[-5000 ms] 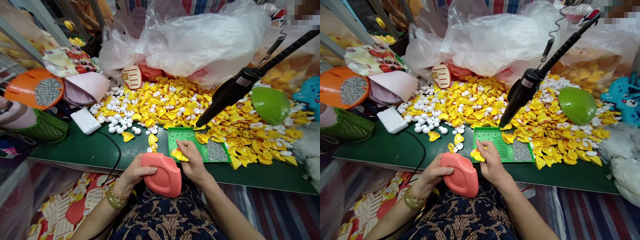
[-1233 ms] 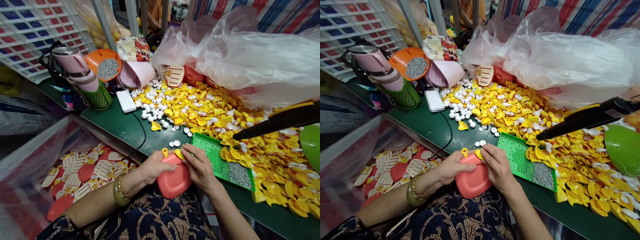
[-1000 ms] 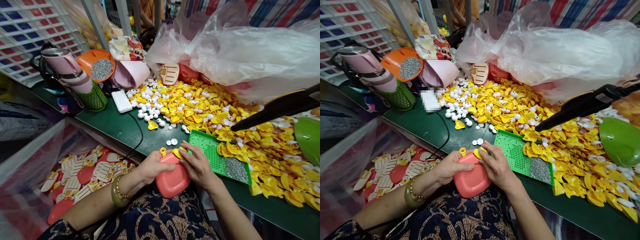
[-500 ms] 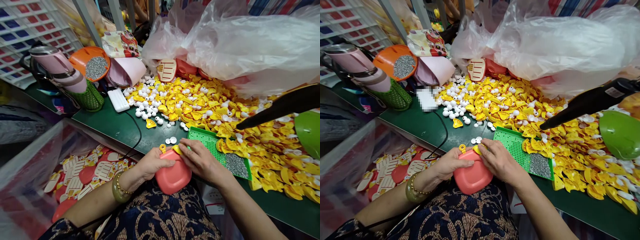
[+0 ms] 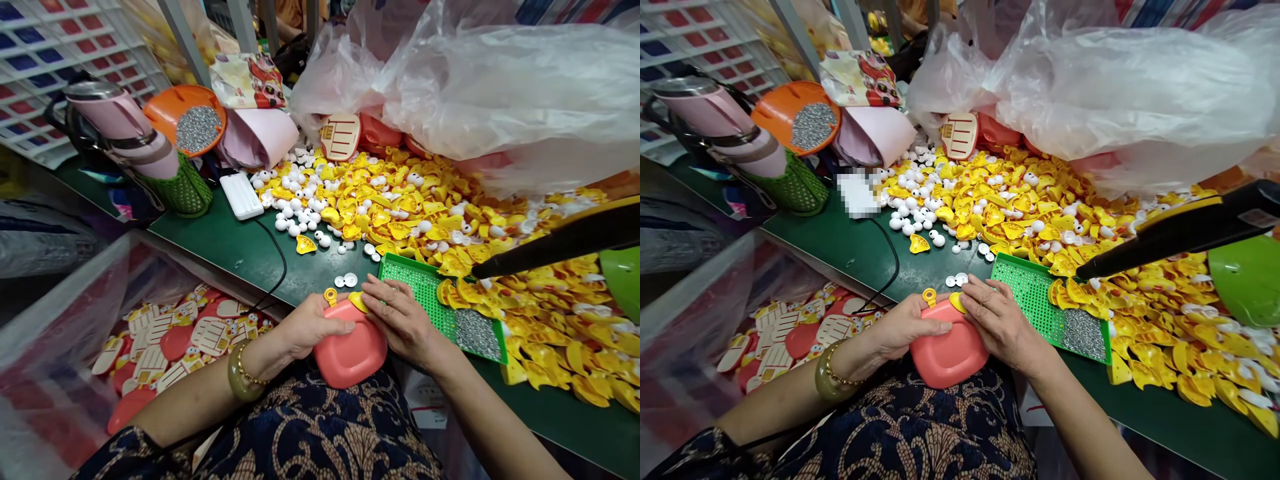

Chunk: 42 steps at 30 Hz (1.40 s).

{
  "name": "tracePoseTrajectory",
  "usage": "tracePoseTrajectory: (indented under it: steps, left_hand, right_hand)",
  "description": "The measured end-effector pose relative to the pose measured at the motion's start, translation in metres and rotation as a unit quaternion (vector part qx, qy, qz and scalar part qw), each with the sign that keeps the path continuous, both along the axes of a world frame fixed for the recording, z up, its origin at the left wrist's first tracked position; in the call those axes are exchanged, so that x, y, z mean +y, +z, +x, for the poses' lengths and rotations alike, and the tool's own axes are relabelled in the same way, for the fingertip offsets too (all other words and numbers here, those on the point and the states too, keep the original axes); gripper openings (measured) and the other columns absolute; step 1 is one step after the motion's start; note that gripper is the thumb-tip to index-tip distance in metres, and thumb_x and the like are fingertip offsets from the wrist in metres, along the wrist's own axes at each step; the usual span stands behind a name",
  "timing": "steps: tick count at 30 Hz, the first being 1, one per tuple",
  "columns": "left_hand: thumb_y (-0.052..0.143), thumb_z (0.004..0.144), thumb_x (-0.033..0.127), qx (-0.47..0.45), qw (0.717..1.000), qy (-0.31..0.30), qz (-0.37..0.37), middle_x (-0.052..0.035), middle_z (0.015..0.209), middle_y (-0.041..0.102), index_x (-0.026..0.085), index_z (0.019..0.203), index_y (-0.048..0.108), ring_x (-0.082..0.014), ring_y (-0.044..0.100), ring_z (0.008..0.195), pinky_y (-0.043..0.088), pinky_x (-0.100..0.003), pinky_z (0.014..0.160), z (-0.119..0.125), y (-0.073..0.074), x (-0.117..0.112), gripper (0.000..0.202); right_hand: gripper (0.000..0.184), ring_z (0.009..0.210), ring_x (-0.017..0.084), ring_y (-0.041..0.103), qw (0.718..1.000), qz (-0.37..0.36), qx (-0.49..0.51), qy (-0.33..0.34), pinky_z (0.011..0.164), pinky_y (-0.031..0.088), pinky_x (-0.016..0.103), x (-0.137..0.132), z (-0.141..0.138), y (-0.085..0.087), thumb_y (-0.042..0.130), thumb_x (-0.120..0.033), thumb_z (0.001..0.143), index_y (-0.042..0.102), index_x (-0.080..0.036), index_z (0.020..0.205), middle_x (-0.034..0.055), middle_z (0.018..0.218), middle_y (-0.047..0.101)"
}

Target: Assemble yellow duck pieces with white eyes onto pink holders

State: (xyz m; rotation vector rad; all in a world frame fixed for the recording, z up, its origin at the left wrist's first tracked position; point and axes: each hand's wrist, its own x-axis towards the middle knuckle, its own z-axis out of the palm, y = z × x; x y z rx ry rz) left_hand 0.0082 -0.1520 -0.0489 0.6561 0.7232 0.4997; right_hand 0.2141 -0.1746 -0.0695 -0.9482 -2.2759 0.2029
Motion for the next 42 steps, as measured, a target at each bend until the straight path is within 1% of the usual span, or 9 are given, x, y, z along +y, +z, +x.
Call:
tracePoseTrajectory:
  steps: [4,7,10,13,19,25,31,39,42]
  left_hand:
    - [0.079,0.061,0.021,0.006,1.000,0.005,0.009,-0.0061,0.085,0.070,0.011,0.106,0.067,-0.0126,0.061,0.072,0.045,-0.023,0.071,0.000,-0.001,-0.003,0.048]
    - [0.079,0.062,0.021,0.002,1.000,-0.002,0.009,-0.0064,0.088,0.071,0.013,0.109,0.066,-0.0135,0.062,0.075,0.045,-0.023,0.072,-0.002,0.001,-0.005,0.049]
    - [0.078,0.064,0.023,0.000,0.999,-0.020,0.029,-0.0063,0.091,0.071,0.015,0.112,0.066,-0.0133,0.062,0.077,0.045,-0.023,0.074,-0.006,0.008,-0.004,0.050]
    - [0.076,0.068,0.030,0.029,0.995,-0.069,0.072,-0.0067,0.087,0.071,0.013,0.109,0.068,-0.0133,0.060,0.073,0.045,-0.023,0.071,-0.011,0.020,0.004,0.045]
    - [0.073,0.063,0.035,0.247,0.942,-0.109,0.198,-0.0044,0.066,0.065,0.008,0.078,0.072,-0.0110,0.049,0.057,0.036,-0.021,0.054,-0.008,0.045,0.018,0.032]
    - [0.059,0.073,0.038,0.271,0.912,-0.131,0.277,-0.0026,0.059,0.058,0.008,0.067,0.070,-0.0118,0.044,0.055,0.032,-0.023,0.051,0.000,0.042,0.005,0.032]
    - [0.065,0.070,0.044,0.258,0.917,-0.178,0.245,-0.0038,0.061,0.061,0.008,0.073,0.071,-0.0130,0.048,0.057,0.035,-0.022,0.052,0.001,0.037,0.023,0.037]
    - [0.065,0.073,0.043,0.204,0.917,-0.236,0.250,-0.0044,0.075,0.068,0.011,0.090,0.074,-0.0138,0.052,0.063,0.037,-0.021,0.058,-0.001,0.045,0.038,0.036]
    - [0.064,0.075,0.043,0.212,0.921,-0.203,0.255,-0.0057,0.078,0.070,0.011,0.090,0.074,-0.0159,0.055,0.066,0.039,-0.023,0.060,-0.010,0.034,0.034,0.037]
  right_hand:
    - [0.059,0.132,0.026,0.043,0.998,-0.020,0.046,-0.031,0.103,0.035,0.053,-0.003,-0.006,-0.013,0.054,-0.006,0.085,0.042,-0.032,0.136,0.0075,0.132,0.056]
    - [0.049,0.131,0.026,0.044,0.974,-0.109,0.189,-0.067,0.101,0.042,0.050,-0.011,-0.017,-0.018,0.055,-0.011,0.086,0.052,-0.036,0.128,0.0056,0.142,0.045]
    - [0.051,0.114,0.022,0.059,0.878,-0.275,0.376,-0.111,0.090,0.053,0.041,-0.019,-0.028,-0.014,0.060,-0.021,0.085,0.047,-0.035,0.132,0.0081,0.134,0.053]
    - [0.038,0.090,0.018,0.068,0.771,-0.420,0.465,-0.110,0.081,0.057,0.036,-0.023,-0.034,-0.004,0.069,-0.029,0.077,0.061,-0.027,0.115,0.0066,0.104,0.070]
    - [0.022,0.073,0.014,0.064,0.701,-0.494,0.502,-0.111,0.071,0.054,0.029,-0.022,-0.036,0.023,0.078,-0.032,0.065,0.069,-0.022,0.083,0.0019,0.081,0.069]
    - [0.013,0.063,0.011,0.052,0.762,-0.383,0.498,-0.158,0.056,0.043,0.023,-0.030,-0.047,0.016,0.076,-0.028,0.063,0.068,-0.018,0.064,0.0003,0.066,0.056]
    - [0.021,0.062,0.012,0.053,0.741,-0.413,0.509,-0.145,0.058,0.044,0.025,-0.019,-0.048,-0.002,0.076,-0.036,0.063,0.067,-0.018,0.067,0.0003,0.067,0.058]
    - [0.014,0.080,0.017,0.060,0.884,-0.330,0.321,-0.079,0.070,0.050,0.031,-0.019,-0.031,0.017,0.058,-0.025,0.081,0.072,-0.022,0.082,0.0051,0.081,0.065]
    - [0.017,0.076,0.018,0.064,0.900,-0.289,0.282,-0.166,0.068,0.052,0.033,0.006,-0.007,0.017,0.055,-0.025,0.082,0.072,-0.022,0.084,0.0059,0.082,0.070]
